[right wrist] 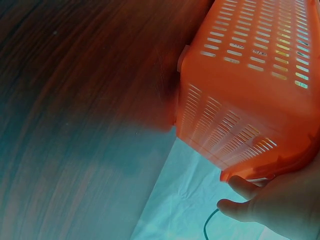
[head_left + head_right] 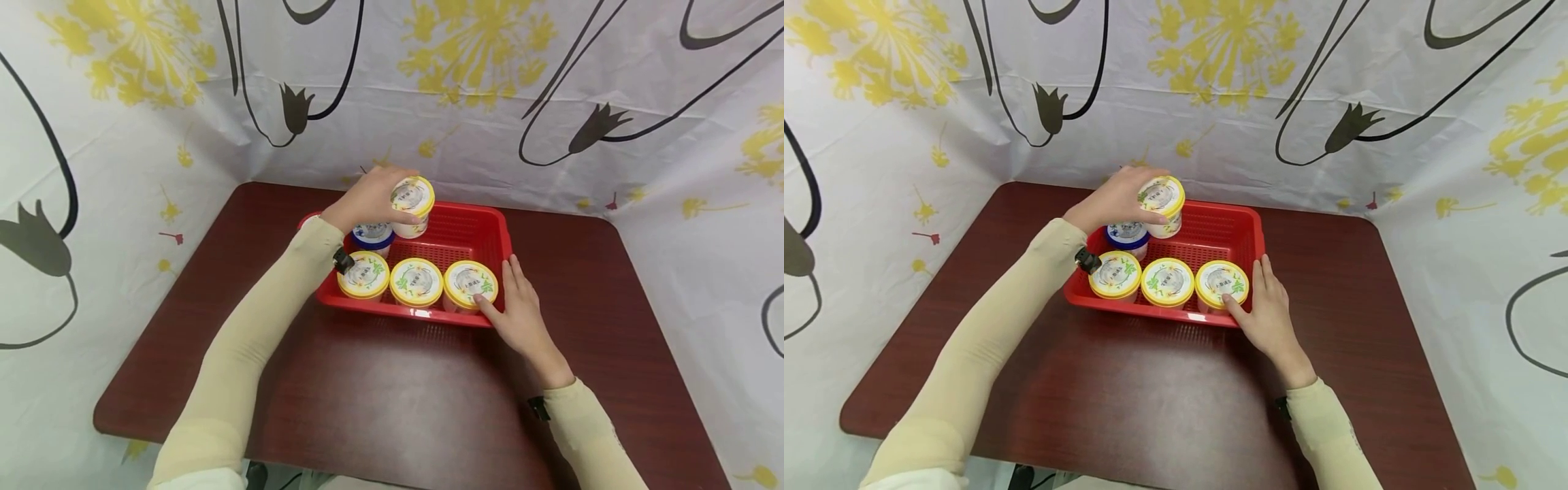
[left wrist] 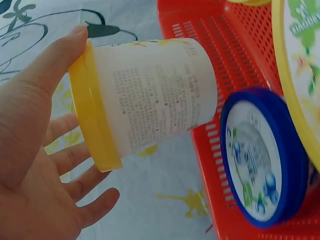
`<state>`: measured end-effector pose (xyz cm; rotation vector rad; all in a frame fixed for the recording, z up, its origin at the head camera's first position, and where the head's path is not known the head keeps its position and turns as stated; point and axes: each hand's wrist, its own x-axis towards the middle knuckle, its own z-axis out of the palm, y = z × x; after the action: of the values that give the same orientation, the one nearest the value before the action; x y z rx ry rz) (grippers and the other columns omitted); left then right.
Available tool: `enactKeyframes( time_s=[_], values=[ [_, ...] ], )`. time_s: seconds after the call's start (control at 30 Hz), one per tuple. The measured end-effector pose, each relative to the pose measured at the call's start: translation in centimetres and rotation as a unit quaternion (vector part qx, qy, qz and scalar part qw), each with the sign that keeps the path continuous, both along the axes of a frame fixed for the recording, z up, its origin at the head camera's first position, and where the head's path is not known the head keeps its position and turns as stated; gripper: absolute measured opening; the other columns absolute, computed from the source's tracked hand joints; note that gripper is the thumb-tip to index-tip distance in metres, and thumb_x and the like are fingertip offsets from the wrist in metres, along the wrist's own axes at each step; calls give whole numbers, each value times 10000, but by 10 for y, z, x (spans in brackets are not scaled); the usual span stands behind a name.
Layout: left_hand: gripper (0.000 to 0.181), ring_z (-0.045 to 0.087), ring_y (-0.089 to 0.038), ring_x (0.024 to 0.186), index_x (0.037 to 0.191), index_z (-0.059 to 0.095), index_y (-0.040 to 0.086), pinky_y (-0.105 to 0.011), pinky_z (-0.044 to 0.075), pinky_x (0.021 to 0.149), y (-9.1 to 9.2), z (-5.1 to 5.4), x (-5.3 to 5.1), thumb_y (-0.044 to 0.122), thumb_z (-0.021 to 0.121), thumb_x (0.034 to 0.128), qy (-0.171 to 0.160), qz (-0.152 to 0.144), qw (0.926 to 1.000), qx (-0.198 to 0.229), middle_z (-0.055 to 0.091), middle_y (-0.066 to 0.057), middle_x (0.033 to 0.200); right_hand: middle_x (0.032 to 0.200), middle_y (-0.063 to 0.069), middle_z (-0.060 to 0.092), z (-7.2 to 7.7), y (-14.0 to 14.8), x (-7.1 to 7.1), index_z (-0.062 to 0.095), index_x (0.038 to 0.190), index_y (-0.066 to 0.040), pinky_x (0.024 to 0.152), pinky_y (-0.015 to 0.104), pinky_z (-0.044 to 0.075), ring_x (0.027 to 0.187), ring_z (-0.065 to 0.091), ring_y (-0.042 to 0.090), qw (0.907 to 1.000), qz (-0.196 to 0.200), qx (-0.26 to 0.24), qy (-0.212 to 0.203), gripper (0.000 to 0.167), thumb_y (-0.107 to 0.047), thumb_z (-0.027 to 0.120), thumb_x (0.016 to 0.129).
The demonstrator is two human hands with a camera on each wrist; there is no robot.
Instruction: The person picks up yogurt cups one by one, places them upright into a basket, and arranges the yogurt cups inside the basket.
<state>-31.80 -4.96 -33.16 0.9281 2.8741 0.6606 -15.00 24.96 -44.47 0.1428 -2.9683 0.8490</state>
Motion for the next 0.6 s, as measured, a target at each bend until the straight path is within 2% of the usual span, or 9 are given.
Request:
enactKeyframes(
  time_s=[0.1,0.4,0.6],
  values=[
    [921,349,-243,1479,1523,385,228,-487,192,1259,9,-3,0,602,762,770,11,-201,9998,-38,416,-29,1571,1685,147,-5,0,0,0,65,1589,-36,1162,734,144,1484,170,487,10000,-15,-16,-10,970,-502,600,928],
    [938,262,-254,1517,1551,315,275,-538,200,1249,20,-13,1,612,740,785,-382,-372,9982,-278,329,11,1618,1685,144,-1,-1,0,0,72,1589,-35,1161,736,144,1482,175,488,10000,-43,-34,-2,972,-509,601,925],
    [935,276,-277,1493,1553,301,271,-560,224,1231,25,-18,1,590,743,794,-587,-489,9965,-351,324,5,1619,1684,150,2,0,0,1,73,1588,-30,1162,734,147,1482,175,489,10000,-44,-33,-10,974,-510,601,924]
  ],
)
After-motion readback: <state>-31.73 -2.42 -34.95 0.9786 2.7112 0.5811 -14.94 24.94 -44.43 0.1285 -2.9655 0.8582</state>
